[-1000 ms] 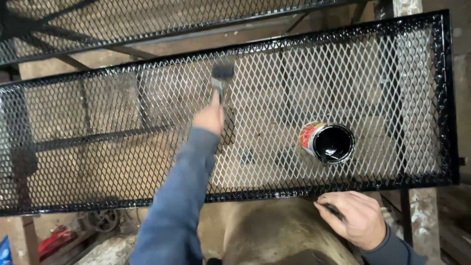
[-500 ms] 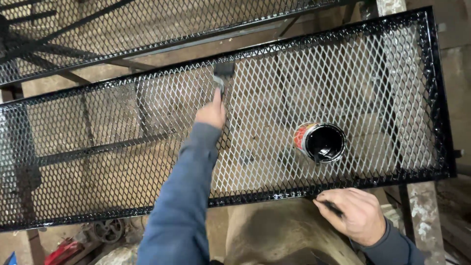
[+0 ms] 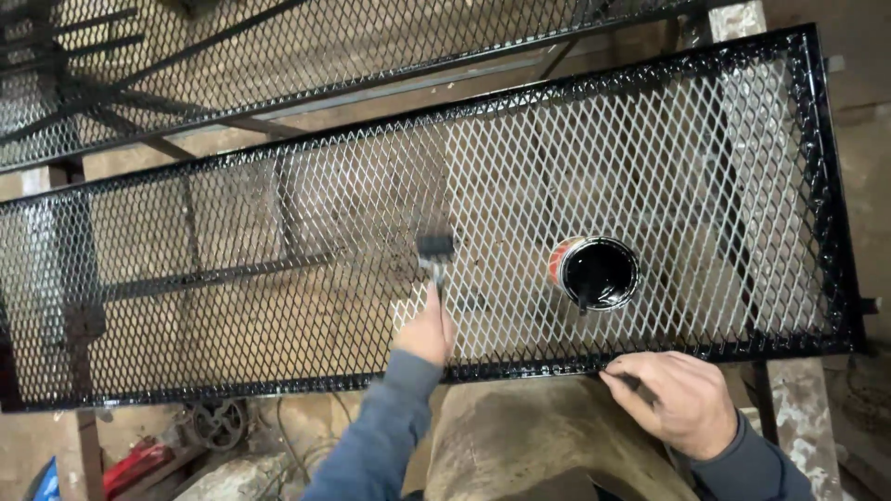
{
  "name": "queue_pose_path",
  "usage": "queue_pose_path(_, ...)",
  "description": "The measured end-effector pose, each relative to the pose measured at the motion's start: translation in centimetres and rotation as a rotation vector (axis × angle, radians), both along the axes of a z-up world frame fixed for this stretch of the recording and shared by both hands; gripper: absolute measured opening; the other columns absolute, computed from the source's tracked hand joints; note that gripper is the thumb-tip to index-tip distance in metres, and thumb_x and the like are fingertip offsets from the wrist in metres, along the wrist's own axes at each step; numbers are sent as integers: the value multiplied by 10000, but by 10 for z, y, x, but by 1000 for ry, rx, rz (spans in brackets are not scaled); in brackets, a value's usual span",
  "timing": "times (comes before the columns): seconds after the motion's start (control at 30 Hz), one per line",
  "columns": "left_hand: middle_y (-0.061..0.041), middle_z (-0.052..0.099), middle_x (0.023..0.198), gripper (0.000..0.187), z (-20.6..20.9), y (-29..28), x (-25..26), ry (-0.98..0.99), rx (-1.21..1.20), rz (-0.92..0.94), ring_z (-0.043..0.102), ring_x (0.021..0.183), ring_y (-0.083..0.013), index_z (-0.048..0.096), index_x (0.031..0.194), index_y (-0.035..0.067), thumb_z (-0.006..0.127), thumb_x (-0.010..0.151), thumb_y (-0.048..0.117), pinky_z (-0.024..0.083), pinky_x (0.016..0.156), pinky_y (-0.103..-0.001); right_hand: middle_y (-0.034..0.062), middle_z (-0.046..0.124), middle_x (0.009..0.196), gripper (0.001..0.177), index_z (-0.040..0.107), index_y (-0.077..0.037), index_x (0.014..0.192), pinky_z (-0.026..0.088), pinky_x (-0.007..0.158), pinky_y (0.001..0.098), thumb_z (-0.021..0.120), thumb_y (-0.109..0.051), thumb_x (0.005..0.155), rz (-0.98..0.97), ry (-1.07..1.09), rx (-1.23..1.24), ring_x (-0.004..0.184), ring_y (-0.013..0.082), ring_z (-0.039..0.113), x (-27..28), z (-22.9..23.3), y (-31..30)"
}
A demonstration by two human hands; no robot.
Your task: The person is painting a black metal mesh frame using a paintbrush and a can of black paint.
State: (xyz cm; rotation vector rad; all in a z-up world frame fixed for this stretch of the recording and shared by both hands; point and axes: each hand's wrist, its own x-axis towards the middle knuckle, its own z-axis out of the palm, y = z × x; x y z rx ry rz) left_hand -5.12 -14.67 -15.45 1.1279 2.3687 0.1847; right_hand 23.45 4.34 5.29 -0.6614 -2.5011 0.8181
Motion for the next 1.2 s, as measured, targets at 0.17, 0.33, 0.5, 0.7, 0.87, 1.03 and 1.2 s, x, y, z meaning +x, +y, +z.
queue_pose_path(0.17,-218,707,766,642,-15,98,-68,78,107,60,693,662,-417,315,1571,56,447,1020,357,551,619,-563,50,752,820,203,709,-75,872,562,630,333,842,-134,731,56,-9,18,689,225,730,7,5,1)
queue_pose_path(0.33,-207,719,786,624,-15,73,-52,191,144,72,677,656,-421,343,1553,54,471,1022,355,549,629,-560,58,749,823,208,710,-71,882,563,628,325,841,-140,736,111,-15,-32,689,219,728,13,6,8)
queue_pose_path(0.5,-196,655,609,714,43,-37,58,-70,58,135,641,528,-397,264,1596,40,509,986,319,525,549,-527,44,745,776,188,722,-90,851,551,605,337,846,-156,727,190,-18,-58,664,223,721,14,-3,20)
queue_pose_path(0.7,-147,658,606,626,14,-141,142,124,-15,115,637,500,-354,415,1519,82,581,969,329,520,491,-511,46,740,759,161,735,-94,838,539,578,329,840,-153,731,276,-3,-93,636,217,711,6,-9,25)
queue_pose_path(0.87,-148,658,618,605,15,-81,98,159,122,153,629,500,-354,444,1501,44,590,967,286,510,487,-513,48,735,762,163,730,-93,844,540,587,335,833,-159,736,327,13,-50,646,221,708,-1,-4,22)
queue_pose_path(1.03,-152,657,643,575,7,-54,39,135,170,144,634,532,-350,409,1530,37,565,1030,275,514,530,-508,52,733,754,160,735,-88,844,544,592,337,838,-154,741,379,-17,-37,649,228,711,-5,4,14)
queue_pose_path(1.2,-139,655,641,750,1,-159,69,39,78,-37,624,507,-343,329,1563,36,602,896,243,490,489,-514,67,746,798,188,727,-66,873,561,611,332,835,-156,748,355,17,-47,674,223,722,0,2,16)
